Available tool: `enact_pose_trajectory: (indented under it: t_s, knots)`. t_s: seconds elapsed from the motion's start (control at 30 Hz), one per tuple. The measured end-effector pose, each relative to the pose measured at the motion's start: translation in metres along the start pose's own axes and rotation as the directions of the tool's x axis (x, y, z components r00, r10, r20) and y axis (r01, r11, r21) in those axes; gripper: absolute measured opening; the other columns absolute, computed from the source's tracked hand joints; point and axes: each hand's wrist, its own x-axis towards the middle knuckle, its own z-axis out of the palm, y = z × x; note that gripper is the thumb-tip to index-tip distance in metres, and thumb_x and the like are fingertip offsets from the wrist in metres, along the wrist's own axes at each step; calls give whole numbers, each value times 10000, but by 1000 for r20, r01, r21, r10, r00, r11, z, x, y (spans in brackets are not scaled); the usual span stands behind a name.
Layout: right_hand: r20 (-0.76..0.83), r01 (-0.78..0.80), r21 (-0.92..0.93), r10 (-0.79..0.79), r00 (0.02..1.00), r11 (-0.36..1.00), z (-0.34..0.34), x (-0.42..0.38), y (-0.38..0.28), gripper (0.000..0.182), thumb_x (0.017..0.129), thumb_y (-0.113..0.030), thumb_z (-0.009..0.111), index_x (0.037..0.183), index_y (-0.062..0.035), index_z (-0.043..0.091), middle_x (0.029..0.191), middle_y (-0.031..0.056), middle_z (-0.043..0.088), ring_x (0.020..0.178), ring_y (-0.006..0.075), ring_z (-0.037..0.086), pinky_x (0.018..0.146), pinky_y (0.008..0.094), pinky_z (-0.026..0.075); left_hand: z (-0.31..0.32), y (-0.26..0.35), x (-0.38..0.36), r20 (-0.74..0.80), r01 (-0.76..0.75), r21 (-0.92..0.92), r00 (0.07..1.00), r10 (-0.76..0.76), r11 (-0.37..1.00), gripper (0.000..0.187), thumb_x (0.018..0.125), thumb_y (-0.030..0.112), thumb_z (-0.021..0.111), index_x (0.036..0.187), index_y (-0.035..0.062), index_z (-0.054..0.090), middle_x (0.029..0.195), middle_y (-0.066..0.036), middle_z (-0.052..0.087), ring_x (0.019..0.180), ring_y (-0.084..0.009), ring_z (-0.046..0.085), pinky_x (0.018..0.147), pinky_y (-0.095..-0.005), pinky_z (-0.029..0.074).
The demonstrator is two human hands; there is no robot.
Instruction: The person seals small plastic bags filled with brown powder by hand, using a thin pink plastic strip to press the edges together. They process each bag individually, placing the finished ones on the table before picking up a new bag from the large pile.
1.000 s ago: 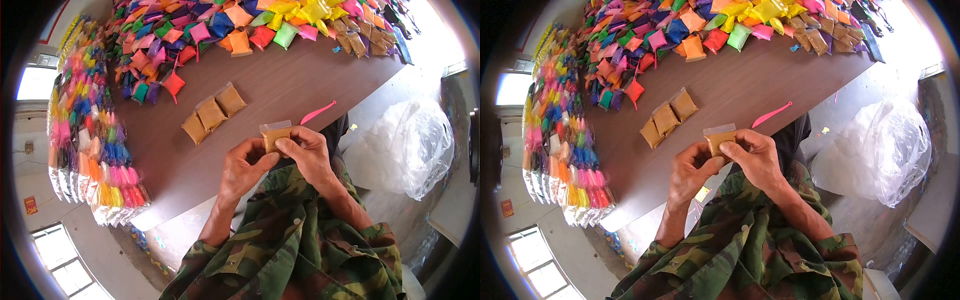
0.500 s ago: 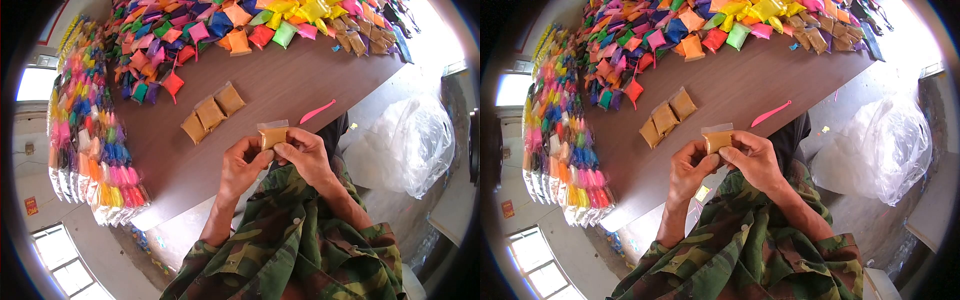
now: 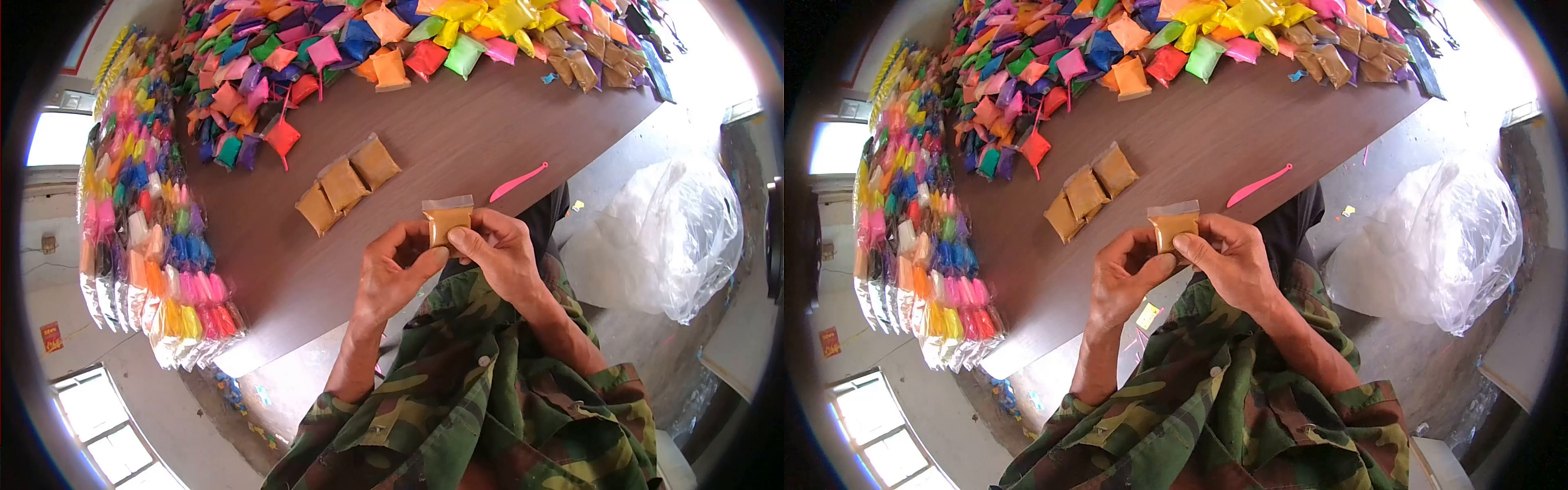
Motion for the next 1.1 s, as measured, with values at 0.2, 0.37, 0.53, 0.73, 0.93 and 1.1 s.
enact_pose_trajectory:
  t_s: [0.2, 0.37, 0.53, 0.73, 0.93, 1.1]
  knots:
    - [43, 6, -29, -4, 999, 1000, -1, -2, 3, 207, 999, -97, 688, 1143, 51, 698, 910, -3, 695, 793, 47, 616, 704, 218, 509, -3, 0, 1, -12, 36, -83, 999, -37, 996, 182, 976, 74, 711, 1107, -47, 674, 947, -39, 729, 834, -80, 662, 769, -237, 565]
    - [23, 6, -4, -6, 1000, 1000, 4, -3, -8, 198, 997, -83, 680, 1141, 51, 700, 964, 10, 708, 846, 55, 630, 746, 222, 523, -2, -3, 1, -28, -17, 33, 999, 18, 999, 168, 974, 85, 721, 1072, -43, 675, 900, -20, 714, 807, -67, 640, 732, -226, 543]
    - [7, 58, 28, -58, 998, 998, -2, 0, 4, 190, 998, -90, 679, 1123, 50, 705, 974, 14, 707, 858, 50, 618, 754, 221, 522, 0, -4, 2, -20, 26, 11, 999, -26, 1000, 175, 969, 106, 738, 1054, -35, 679, 862, 3, 689, 774, -50, 607, 685, -215, 513]
    - [-2, 75, -23, -75, 997, 997, 1, 1, 6, 173, 994, -65, 667, 1118, 48, 708, 962, 13, 706, 856, 49, 613, 758, 224, 522, 0, -9, 5, -20, -1, 6, 1000, 2, 1000, 189, 972, 139, 747, 1031, -28, 680, 836, 19, 667, 741, -36, 573, 644, -214, 484]
    - [-3, 80, -60, -80, 997, 995, 1, 3, 0, 169, 987, -55, 672, 1112, 52, 710, 949, 7, 701, 863, 53, 618, 765, 226, 523, 5, -8, 6, -64, -19, 39, 998, 21, 999, 197, 987, 177, 736, 1007, -13, 689, 828, 20, 666, 738, -32, 565, 638, -206, 476]
    - [10, 12, -5, -12, 1000, 1000, 1, 3, 4, 169, 981, -55, 682, 1109, 51, 714, 916, -7, 693, 849, 45, 613, 746, 221, 521, 4, -4, 5, -106, 88, -19, 990, -90, 996, 229, 986, 193, 734, 1058, -22, 710, 909, -1, 701, 836, -59, 607, 766, -235, 503]
